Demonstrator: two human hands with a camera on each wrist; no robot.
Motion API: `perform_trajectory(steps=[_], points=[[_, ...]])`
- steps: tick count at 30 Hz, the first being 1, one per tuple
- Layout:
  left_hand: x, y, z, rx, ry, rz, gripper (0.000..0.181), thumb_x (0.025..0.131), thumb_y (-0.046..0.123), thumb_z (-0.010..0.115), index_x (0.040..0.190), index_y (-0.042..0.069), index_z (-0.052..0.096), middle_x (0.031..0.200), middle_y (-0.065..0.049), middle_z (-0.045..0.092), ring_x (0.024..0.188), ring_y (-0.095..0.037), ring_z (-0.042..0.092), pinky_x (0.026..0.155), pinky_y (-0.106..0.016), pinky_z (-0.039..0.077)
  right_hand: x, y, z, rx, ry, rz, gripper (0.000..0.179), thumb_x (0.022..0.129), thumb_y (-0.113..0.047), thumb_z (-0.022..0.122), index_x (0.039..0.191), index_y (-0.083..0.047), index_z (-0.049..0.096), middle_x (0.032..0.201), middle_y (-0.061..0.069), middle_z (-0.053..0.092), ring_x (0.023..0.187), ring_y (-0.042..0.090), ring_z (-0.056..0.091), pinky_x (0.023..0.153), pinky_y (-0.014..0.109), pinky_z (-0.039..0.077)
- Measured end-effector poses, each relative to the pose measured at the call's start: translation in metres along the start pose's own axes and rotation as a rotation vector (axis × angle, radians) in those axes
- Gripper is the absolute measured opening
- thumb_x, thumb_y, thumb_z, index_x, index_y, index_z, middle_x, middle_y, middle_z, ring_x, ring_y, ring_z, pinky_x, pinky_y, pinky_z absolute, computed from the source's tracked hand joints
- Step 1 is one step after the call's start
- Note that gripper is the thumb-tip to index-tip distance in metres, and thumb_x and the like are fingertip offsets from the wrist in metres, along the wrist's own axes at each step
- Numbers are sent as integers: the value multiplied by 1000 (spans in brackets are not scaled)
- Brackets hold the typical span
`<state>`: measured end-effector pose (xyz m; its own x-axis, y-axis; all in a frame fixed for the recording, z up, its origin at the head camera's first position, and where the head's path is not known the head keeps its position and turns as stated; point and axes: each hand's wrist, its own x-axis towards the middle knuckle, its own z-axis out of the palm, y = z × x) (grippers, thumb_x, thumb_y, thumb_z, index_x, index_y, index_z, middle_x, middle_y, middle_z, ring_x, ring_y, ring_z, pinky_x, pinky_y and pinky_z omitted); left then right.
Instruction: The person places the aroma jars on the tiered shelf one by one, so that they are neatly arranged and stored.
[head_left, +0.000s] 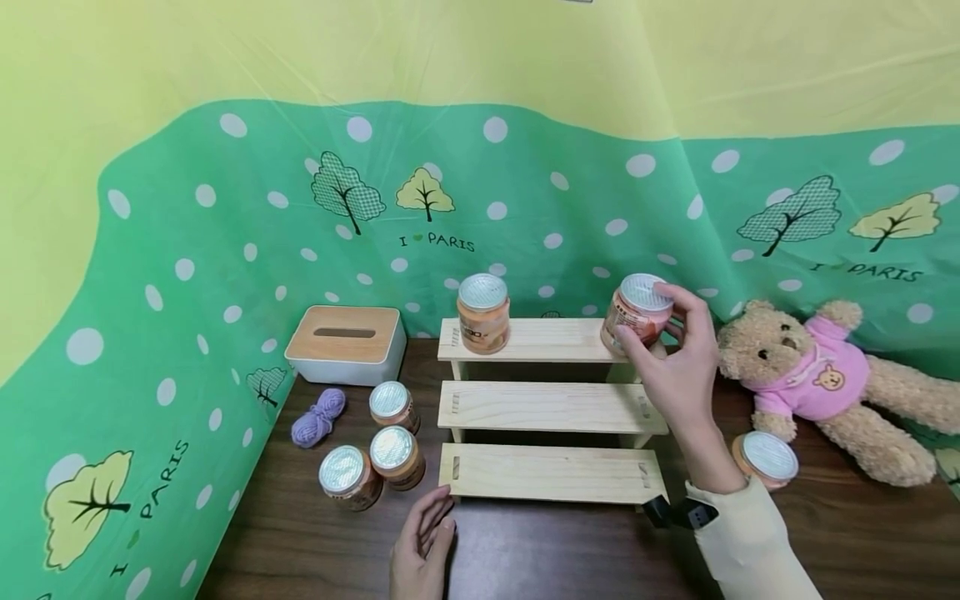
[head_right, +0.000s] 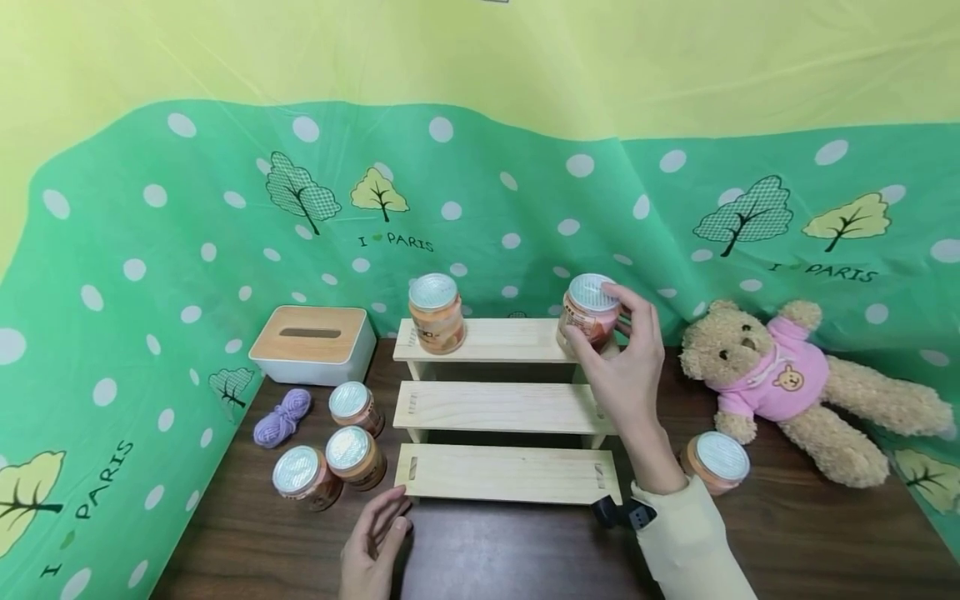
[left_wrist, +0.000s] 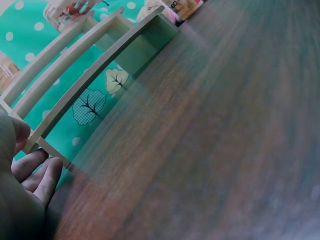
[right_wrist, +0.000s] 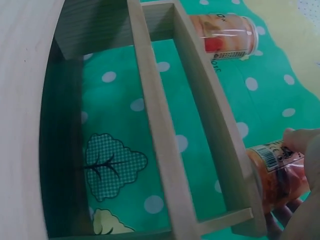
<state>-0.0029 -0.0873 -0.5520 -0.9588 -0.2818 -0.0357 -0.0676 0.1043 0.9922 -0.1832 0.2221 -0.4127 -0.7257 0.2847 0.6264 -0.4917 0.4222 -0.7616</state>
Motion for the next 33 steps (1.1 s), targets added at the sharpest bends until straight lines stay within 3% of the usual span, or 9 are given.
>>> perform_trajectory(steps=[8,21,23,29,33], points=[[1,2,0,-1,-8,-7,33,107,6,71,140,3,69,138,-19,76,123,-6,71,98,-19,57,-2,-1,3,-29,10,-26,74,86,13,85,153,1,57,144,6,58,127,6,53,99,18,46],[0,1,0,8,-3,-3,33,107,6,71,139,3,70,137,-19,76,122,-4,70,97,-19,57,-3,3,-1,-102,-26,-65,81,87,6,90,159,-10,57,151,21,55,133,6,50,103,15,46],[0,1,0,8,-2,-5,33,107,6,71,139,2,69,137,-19,76,122,-4,70,97,-19,57,-4,2,-3,-109,-25,-78,80,88,4,90,159,-11,58,150,17,55,135,6,50,105,15,47],[0,1,0,8,-3,-5,33,107,8,72,140,2,69,137,-20,76,122,-4,70,97,-20,58,-6,1,-6,-66,19,-116,79,83,6,90,156,-6,60,146,-12,52,135,9,53,106,19,49],[0,0,0,6,-3,1,33,107,8,72,140,2,69,137,-20,76,122,-3,70,97,-20,57,-8,1,-9,-42,38,-139,79,81,11,88,153,-1,61,145,-15,53,134,11,56,107,20,50]])
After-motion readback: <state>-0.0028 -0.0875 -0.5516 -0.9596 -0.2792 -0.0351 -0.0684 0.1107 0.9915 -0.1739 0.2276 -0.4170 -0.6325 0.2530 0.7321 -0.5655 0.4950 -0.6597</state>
